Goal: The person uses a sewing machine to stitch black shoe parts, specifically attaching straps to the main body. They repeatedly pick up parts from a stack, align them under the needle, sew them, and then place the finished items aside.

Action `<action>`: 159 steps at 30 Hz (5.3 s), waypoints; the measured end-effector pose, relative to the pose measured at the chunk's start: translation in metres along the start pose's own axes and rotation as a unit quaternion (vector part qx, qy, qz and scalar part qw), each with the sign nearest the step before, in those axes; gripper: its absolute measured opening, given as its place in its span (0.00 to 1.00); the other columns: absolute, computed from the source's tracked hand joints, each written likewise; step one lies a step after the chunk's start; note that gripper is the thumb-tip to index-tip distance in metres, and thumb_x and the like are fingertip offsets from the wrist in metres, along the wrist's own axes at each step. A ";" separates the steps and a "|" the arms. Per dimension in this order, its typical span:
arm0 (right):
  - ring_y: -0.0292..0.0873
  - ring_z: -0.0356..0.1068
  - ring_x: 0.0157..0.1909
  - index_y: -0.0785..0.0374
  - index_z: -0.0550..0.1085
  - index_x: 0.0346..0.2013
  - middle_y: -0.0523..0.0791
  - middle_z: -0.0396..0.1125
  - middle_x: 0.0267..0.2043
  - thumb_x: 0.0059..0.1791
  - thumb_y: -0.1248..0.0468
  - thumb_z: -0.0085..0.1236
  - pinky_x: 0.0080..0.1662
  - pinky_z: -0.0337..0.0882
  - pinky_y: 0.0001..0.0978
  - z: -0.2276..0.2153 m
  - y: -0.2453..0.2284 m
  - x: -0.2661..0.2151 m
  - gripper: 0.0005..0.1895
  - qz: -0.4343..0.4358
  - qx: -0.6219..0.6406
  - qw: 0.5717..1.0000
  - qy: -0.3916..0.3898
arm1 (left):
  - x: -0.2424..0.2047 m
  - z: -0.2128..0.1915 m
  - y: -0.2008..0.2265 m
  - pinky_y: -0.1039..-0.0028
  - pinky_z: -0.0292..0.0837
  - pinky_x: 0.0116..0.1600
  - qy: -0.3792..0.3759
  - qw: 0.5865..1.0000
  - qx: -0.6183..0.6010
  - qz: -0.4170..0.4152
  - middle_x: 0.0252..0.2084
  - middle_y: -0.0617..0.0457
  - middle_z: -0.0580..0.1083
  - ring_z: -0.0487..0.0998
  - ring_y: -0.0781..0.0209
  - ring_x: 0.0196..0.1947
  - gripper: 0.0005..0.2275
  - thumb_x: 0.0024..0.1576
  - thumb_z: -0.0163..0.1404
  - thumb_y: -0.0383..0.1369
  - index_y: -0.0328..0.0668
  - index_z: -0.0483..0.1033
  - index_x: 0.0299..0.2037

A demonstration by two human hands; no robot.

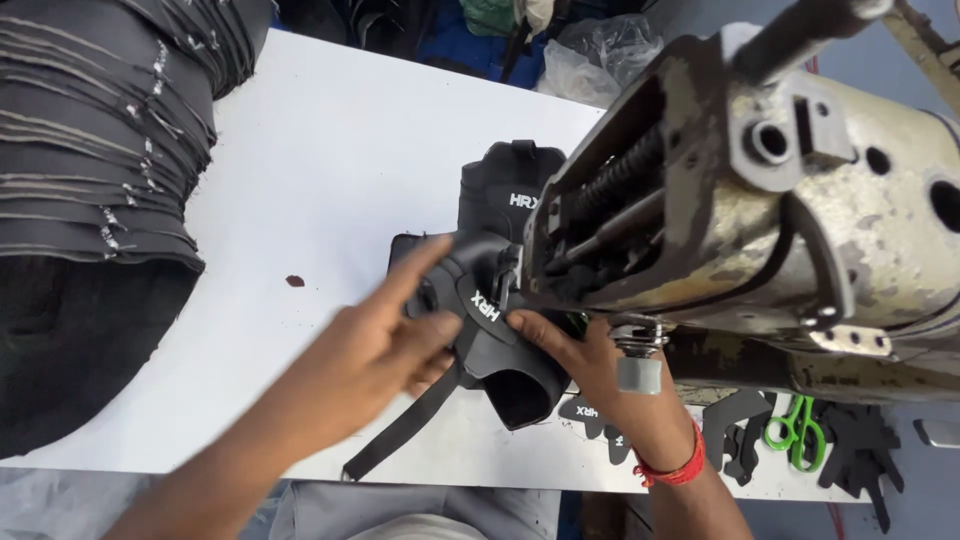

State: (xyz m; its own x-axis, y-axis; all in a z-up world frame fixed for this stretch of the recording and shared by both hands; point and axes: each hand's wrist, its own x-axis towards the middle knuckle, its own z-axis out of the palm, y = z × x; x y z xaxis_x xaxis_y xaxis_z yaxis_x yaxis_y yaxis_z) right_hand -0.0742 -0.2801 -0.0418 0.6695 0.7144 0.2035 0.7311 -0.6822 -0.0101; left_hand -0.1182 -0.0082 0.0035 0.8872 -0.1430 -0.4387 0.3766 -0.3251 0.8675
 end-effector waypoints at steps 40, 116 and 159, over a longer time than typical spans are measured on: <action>0.46 0.77 0.44 0.59 0.76 0.51 0.46 0.76 0.48 0.54 0.63 0.55 0.43 0.72 0.34 0.018 -0.029 -0.009 0.11 0.228 0.238 0.941 0.074 | 0.093 0.002 -0.062 0.53 0.55 0.63 0.008 0.956 0.004 0.294 0.69 0.31 0.61 0.54 0.41 0.68 0.37 0.61 0.65 0.26 0.37 0.52 0.74; 0.41 0.72 0.31 0.64 0.77 0.45 0.46 0.76 0.37 0.48 0.71 0.64 0.37 0.69 0.29 -0.007 -0.028 -0.021 0.11 0.276 0.257 0.908 0.183 | 0.073 -0.012 -0.041 0.72 0.63 0.28 0.017 0.999 -0.013 -0.027 0.25 0.54 0.71 0.67 0.64 0.22 0.22 0.56 0.52 0.51 0.38 0.82 0.45; 0.49 0.72 0.20 0.63 0.71 0.35 0.46 0.71 0.23 0.49 0.44 0.60 0.20 0.67 0.40 -0.078 -0.143 0.072 0.23 0.161 0.060 0.985 0.021 | -0.045 -0.101 -0.008 0.51 0.65 0.63 0.453 0.742 0.368 0.331 0.64 0.31 0.68 0.69 0.34 0.60 0.30 0.60 0.60 0.28 0.33 0.60 0.70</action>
State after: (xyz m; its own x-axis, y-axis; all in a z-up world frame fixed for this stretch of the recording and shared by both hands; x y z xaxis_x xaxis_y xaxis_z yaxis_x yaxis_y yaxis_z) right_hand -0.1403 -0.1433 0.0509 0.8652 0.4552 0.2103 0.4935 -0.8472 -0.1967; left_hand -0.1343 0.0949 0.0400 0.7536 0.0788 0.6526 -0.1733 -0.9338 0.3129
